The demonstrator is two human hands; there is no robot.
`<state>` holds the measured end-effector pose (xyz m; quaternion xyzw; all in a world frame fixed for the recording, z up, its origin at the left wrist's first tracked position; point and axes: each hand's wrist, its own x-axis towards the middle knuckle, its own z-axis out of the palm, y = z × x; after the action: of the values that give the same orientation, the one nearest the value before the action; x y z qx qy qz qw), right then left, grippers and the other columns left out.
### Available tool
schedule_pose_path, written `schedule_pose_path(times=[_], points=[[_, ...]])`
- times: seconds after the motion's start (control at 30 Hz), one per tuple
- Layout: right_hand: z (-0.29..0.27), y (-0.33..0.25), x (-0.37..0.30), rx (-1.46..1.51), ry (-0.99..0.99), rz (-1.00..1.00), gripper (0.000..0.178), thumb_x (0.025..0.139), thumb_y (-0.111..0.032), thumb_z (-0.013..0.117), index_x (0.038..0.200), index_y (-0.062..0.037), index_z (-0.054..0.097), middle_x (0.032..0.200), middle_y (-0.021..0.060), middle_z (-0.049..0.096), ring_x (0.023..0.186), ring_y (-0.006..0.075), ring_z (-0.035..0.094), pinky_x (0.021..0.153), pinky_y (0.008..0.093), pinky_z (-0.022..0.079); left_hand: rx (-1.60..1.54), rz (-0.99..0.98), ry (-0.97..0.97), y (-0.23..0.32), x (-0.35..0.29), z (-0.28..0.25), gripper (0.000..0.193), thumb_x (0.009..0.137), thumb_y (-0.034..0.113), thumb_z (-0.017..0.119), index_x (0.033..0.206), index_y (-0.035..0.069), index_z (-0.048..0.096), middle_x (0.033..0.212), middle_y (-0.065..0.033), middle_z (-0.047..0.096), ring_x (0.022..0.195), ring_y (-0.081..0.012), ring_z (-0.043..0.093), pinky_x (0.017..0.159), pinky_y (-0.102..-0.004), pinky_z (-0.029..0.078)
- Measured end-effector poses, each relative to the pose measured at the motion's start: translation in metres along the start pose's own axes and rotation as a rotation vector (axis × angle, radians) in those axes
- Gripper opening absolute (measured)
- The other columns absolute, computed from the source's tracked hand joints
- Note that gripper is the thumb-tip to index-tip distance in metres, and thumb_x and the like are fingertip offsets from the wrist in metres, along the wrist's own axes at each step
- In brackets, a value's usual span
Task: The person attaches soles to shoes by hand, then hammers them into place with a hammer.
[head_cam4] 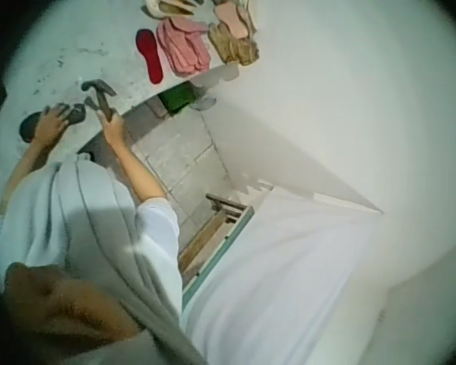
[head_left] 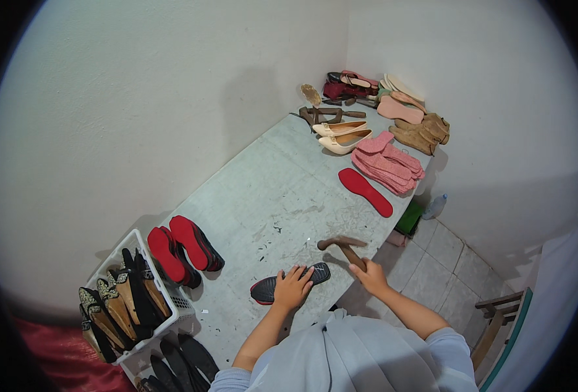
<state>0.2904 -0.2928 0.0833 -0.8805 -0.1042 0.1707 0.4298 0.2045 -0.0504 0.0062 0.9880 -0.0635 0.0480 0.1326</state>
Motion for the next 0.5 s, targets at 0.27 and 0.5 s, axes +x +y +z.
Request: schedule_pose_path(times=[0.27, 0.5], points=[[0.018, 0.011, -0.033, -0.174, 0.091, -0.023, 0.046, 0.085, -0.048, 0.058, 0.083, -0.0015, 0.058, 0.071, 0.0218, 0.062, 0.071, 0.0407, 0.063, 0.059, 0.0465, 0.046, -0.015, -0.03, -0.017, -0.005, 0.0, 0.009, 0.055, 0.09, 0.044, 0.049, 0.135, 0.014, 0.044, 0.133, -0.0029, 0.05, 0.127, -0.0209, 0.042, 0.097, -0.0592, 0.031], [0.019, 0.011, -0.032, -0.284, 0.034, 0.007, 0.046, 0.086, -0.048, 0.057, 0.085, -0.002, 0.057, 0.073, 0.0222, 0.062, 0.072, 0.0414, 0.062, 0.06, 0.0475, 0.048, 0.046, -0.131, -0.109, 0.0, 0.002, 0.006, 0.056, 0.09, 0.051, 0.045, 0.14, 0.026, 0.039, 0.149, -0.0172, 0.026, 0.138, -0.036, 0.023, 0.099, -0.0715, 0.016]])
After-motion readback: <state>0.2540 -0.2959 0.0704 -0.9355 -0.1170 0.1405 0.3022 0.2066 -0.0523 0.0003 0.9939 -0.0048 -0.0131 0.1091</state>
